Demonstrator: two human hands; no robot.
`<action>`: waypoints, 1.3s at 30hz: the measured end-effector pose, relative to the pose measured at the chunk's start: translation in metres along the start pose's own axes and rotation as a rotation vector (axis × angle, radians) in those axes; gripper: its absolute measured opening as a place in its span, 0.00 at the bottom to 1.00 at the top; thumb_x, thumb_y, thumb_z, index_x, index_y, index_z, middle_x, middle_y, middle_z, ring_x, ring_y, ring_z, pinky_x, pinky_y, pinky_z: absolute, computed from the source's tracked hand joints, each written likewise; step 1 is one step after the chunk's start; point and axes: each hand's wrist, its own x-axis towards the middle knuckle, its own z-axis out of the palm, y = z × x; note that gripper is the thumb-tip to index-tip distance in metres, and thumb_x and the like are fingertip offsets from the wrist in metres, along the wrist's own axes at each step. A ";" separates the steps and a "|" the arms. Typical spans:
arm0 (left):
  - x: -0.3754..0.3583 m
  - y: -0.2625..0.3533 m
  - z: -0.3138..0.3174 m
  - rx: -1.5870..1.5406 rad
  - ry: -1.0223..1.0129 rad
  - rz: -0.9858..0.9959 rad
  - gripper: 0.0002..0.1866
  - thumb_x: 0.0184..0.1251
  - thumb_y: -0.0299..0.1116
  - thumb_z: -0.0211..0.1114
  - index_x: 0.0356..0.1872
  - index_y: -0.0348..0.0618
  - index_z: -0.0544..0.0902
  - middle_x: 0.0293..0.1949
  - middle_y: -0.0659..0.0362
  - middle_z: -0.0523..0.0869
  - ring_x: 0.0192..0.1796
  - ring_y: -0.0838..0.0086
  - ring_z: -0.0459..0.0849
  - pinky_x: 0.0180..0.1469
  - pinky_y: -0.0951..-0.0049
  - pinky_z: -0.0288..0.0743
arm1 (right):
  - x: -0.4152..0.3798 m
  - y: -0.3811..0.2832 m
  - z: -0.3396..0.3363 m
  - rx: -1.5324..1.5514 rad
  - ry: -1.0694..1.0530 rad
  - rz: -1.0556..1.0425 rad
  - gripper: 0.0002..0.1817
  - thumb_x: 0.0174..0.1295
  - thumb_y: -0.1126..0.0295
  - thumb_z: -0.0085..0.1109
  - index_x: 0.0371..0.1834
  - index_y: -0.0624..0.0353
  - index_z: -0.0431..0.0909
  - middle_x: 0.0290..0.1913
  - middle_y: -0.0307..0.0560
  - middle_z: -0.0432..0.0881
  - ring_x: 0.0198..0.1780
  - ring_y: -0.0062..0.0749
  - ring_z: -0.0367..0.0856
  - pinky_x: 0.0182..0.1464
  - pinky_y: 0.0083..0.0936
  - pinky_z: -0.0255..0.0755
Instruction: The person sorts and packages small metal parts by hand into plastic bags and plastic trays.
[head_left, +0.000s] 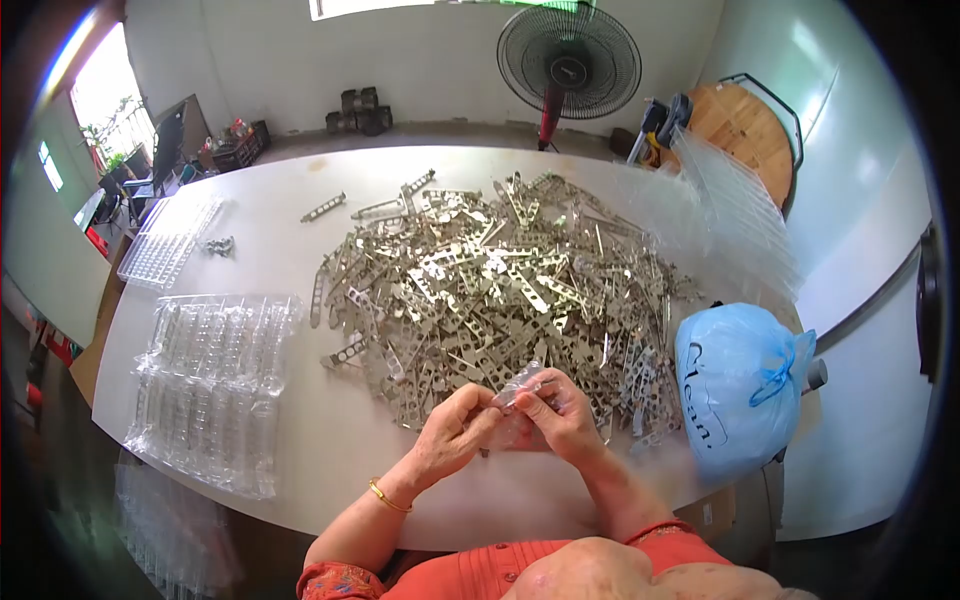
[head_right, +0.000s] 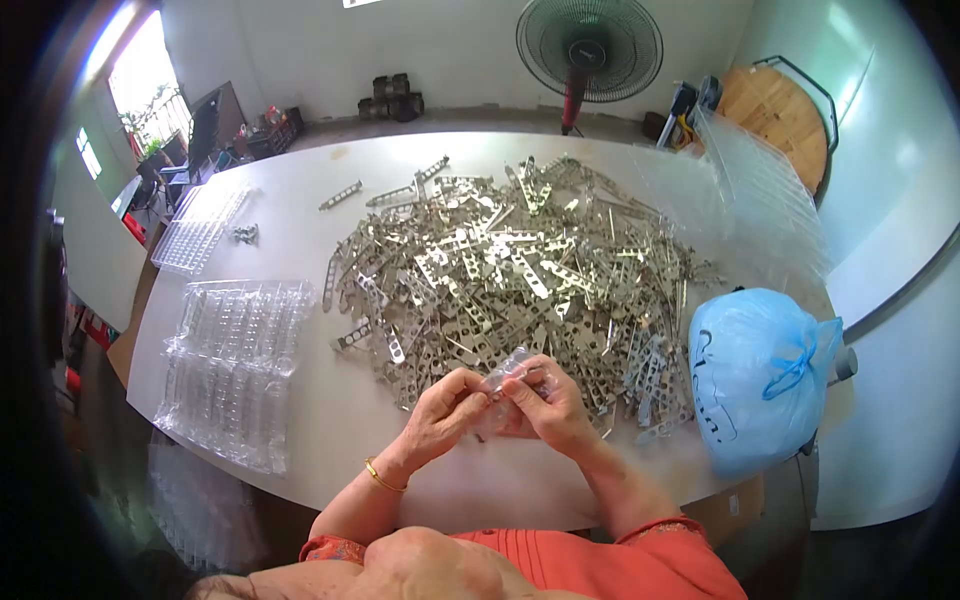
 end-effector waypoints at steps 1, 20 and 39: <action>0.000 0.002 -0.001 0.007 0.005 0.015 0.08 0.79 0.31 0.59 0.50 0.38 0.78 0.41 0.66 0.82 0.41 0.86 0.77 0.44 0.81 0.74 | 0.001 0.000 0.000 0.031 0.032 -0.025 0.06 0.75 0.72 0.59 0.48 0.59 0.72 0.33 0.40 0.81 0.28 0.20 0.78 0.27 0.23 0.77; 0.000 0.004 -0.013 -0.506 -0.234 -0.104 0.07 0.77 0.29 0.63 0.50 0.39 0.81 0.39 0.62 0.87 0.39 0.81 0.85 0.44 0.78 0.79 | 0.004 0.008 -0.010 0.696 0.080 0.278 0.06 0.73 0.68 0.61 0.42 0.59 0.78 0.32 0.41 0.78 0.28 0.22 0.76 0.24 0.23 0.73; 0.004 -0.001 -0.020 -0.511 0.175 0.020 0.02 0.74 0.25 0.57 0.42 0.40 0.76 0.36 0.61 0.83 0.35 0.79 0.82 0.36 0.79 0.79 | 0.002 -0.014 0.005 0.450 0.520 0.102 0.03 0.74 0.69 0.59 0.44 0.54 0.75 0.29 0.37 0.78 0.24 0.20 0.77 0.22 0.25 0.75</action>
